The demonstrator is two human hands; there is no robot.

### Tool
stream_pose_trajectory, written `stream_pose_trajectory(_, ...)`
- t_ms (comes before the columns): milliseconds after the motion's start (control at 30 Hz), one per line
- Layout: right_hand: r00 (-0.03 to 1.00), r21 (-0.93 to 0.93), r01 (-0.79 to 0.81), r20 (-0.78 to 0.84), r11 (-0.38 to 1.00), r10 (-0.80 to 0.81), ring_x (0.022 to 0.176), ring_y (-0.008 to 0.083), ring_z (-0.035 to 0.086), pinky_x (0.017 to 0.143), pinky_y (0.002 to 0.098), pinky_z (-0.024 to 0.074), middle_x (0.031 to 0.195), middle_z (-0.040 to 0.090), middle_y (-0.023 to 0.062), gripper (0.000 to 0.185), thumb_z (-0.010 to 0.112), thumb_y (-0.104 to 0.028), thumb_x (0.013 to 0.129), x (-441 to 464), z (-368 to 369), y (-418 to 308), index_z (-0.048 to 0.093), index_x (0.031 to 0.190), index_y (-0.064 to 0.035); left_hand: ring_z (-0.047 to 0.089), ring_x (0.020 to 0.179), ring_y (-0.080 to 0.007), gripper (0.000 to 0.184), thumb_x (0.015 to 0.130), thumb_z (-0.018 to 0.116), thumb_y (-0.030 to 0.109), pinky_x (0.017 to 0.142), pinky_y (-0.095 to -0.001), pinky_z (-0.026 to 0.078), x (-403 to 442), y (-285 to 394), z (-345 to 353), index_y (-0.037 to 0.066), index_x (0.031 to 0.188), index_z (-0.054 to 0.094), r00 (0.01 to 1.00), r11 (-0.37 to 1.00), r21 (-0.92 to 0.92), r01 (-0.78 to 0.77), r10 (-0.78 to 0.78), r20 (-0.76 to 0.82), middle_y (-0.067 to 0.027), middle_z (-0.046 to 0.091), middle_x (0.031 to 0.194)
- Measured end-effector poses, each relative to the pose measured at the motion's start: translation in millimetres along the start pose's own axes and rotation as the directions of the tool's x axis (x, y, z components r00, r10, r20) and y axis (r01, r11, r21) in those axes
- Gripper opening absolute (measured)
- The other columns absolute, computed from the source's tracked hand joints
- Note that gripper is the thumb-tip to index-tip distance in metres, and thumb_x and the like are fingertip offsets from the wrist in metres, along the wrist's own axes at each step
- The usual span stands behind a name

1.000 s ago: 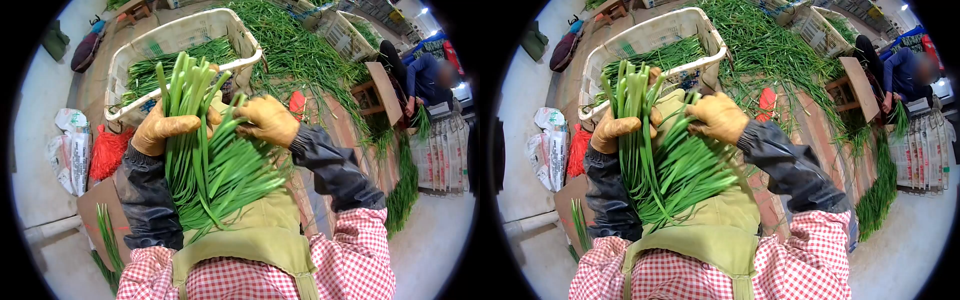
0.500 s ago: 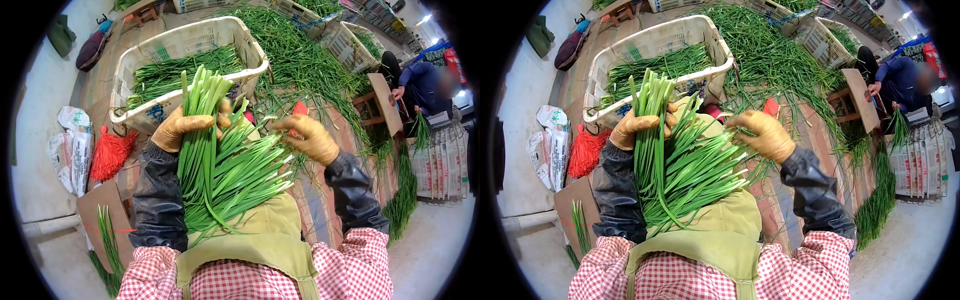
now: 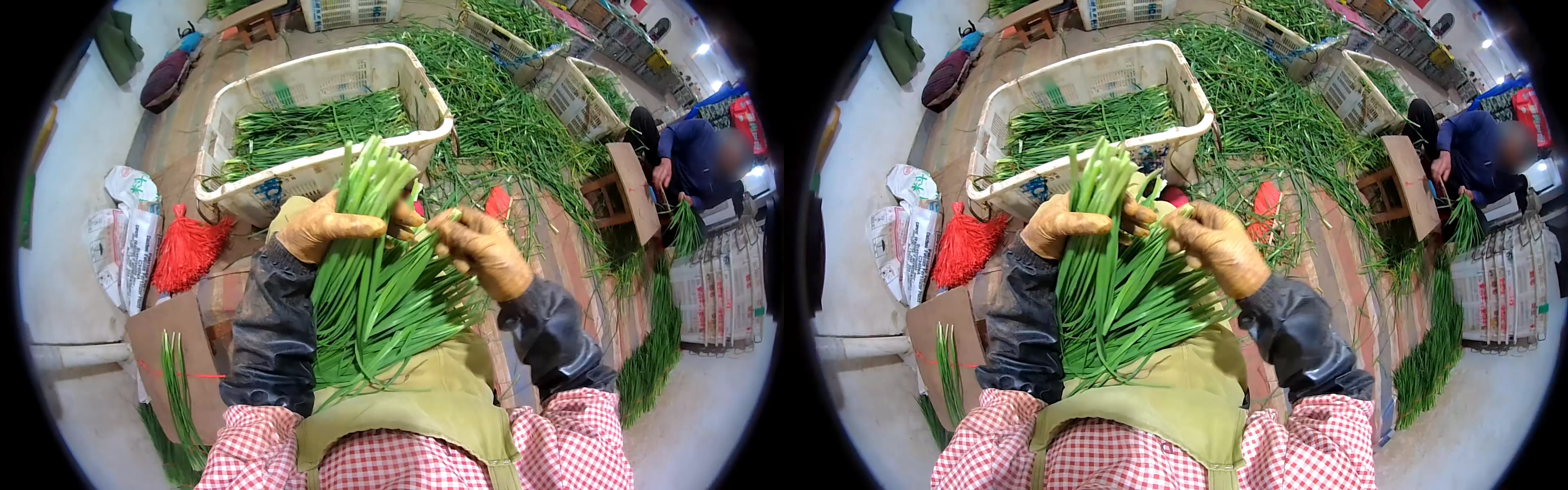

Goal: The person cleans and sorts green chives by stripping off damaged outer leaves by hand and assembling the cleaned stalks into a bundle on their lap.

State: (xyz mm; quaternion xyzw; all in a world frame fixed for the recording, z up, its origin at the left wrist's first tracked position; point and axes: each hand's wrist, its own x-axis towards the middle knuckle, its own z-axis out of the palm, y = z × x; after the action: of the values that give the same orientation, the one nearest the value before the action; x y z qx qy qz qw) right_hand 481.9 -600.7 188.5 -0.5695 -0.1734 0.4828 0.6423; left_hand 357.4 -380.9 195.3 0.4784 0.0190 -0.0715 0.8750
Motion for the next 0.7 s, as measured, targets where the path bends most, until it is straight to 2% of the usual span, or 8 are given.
stream_pose_trajectory(100, 0.987, -0.174, -0.058, -0.156, 0.983, 0.03, 0.053, 0.0043, 0.048, 0.047, 0.0172, 0.0375, 0.076, 0.062, 0.0029, 0.021, 0.061, -0.021, 0.095, -0.9, 24.8, 17.2, 0.06, 0.102, -0.0019, 0.063, 0.102, -0.0219, 0.069, 0.077, 0.074, 0.016, 0.091, -0.0346, 0.049, -0.8, 1.2, 3.3, 0.001, 0.136, 0.043, 1.0, 1.0, -0.001, 0.006, -0.006, -0.026, -0.014, 0.063, 0.115)
stream_pose_trajectory(133, 0.972, -0.272, 0.039, -0.211, 0.962, -0.099, 0.053, 0.0056, 0.054, 0.046, 0.0177, 0.0397, 0.075, 0.063, 0.004, 0.021, 0.061, -0.022, 0.095, -2.1, 30.6, 26.1, 0.06, 0.098, -0.0015, 0.063, 0.102, -0.0219, 0.069, 0.077, 0.074, 0.016, 0.091, -0.0346, 0.049, -0.4, -0.2, 4.0, 0.001, 0.136, 0.043, 1.0, 1.0, -0.001, 0.005, -0.005, -0.028, -0.014, 0.063, 0.115)
stream_pose_trajectory(300, 0.978, -0.211, -0.088, -0.202, 0.973, 0.045, 0.062, 0.0078, 0.063, 0.046, 0.0168, 0.0426, 0.078, 0.066, 0.0049, 0.023, 0.059, -0.023, 0.096, -11.9, 24.5, 29.6, 0.061, 0.102, -0.0005, 0.062, 0.096, -0.0196, 0.064, 0.077, 0.074, 0.017, 0.087, -0.0324, 0.05, 9.7, -14.8, -5.0, 0.0, 0.132, 0.048, 0.996, 0.997, -0.011, 0.072, -0.071, 0.059, -0.011, 0.063, 0.111)
stream_pose_trajectory(400, 0.999, 0.017, 0.015, -0.048, 1.0, -0.014, 0.056, 0.0075, 0.058, 0.047, 0.0159, 0.0417, 0.087, 0.066, 0.0046, 0.029, 0.053, -0.022, 0.099, -15.5, 29.9, 24.4, 0.06, 0.117, -0.0001, 0.064, 0.096, -0.022, 0.068, 0.076, 0.074, 0.015, 0.085, -0.0344, 0.053, 12.9, -16.6, -7.0, 0.002, 0.135, 0.043, 0.997, 0.999, -0.004, 0.05, -0.05, 0.055, -0.0126, 0.061, 0.117)
stream_pose_trajectory(567, 0.956, -0.154, 0.267, -0.082, 0.951, -0.281, 0.054, 0.0108, 0.055, 0.049, 0.0242, 0.0428, 0.076, 0.064, 0.0013, 0.02, 0.057, -0.012, 0.093, -2.0, 24.4, 34.5, 0.063, 0.11, -0.0046, 0.063, 0.093, -0.0187, 0.069, 0.076, 0.074, 0.015, 0.082, -0.0317, 0.054, 7.2, -11.2, -0.8, 0.002, 0.136, 0.043, 0.997, 0.998, -0.019, 0.065, -0.064, 0.035, -0.0106, 0.062, 0.111)
stream_pose_trajectory(600, 0.877, -0.65, 0.34, -0.042, 0.68, -0.479, 0.057, 0.0157, 0.057, 0.051, 0.0282, 0.0453, 0.077, 0.063, 0.0029, 0.022, 0.06, -0.01, 0.088, -0.8, 16.7, 29.8, 0.065, 0.109, -0.0089, 0.064, 0.09, -0.0188, 0.063, 0.077, 0.074, 0.014, 0.079, -0.0311, 0.055, 9.0, -15.8, -4.2, 0.002, 0.132, 0.046, 0.998, 0.998, -0.033, 0.053, -0.052, 0.046, -0.0113, 0.063, 0.109)
stream_pose_trajectory(633, 0.785, -0.942, 0.275, 0.103, 0.194, -0.611, 0.059, 0.0207, 0.059, 0.053, 0.0322, 0.0478, 0.079, 0.063, 0.0045, 0.026, 0.064, -0.008, 0.082, 1.3, 8.5, 24.4, 0.066, 0.107, -0.0131, 0.064, 0.09, -0.0188, 0.063, 0.077, 0.074, 0.014, 0.079, -0.0311, 0.055, 10.8, -19.1, -7.4, 0.002, 0.132, 0.046, 0.998, 0.998, -0.034, 0.053, -0.051, 0.045, -0.0113, 0.063, 0.109)
stream_pose_trajectory(700, 0.626, -0.983, 0.182, 0.124, -0.011, -0.77, 0.063, 0.0284, 0.061, 0.055, 0.037, 0.048, 0.072, 0.058, 0.0073, 0.024, 0.067, -0.01, 0.074, 15.5, -10.4, 25.7, 0.066, 0.096, -0.0184, 0.065, 0.09, -0.02, 0.056, 0.078, 0.073, 0.013, 0.078, -0.0311, 0.056, 12.8, -21.8, -12.2, 0.001, 0.127, 0.049, 0.996, 0.997, -0.063, 0.053, -0.048, 0.078, -0.012, 0.063, 0.108)
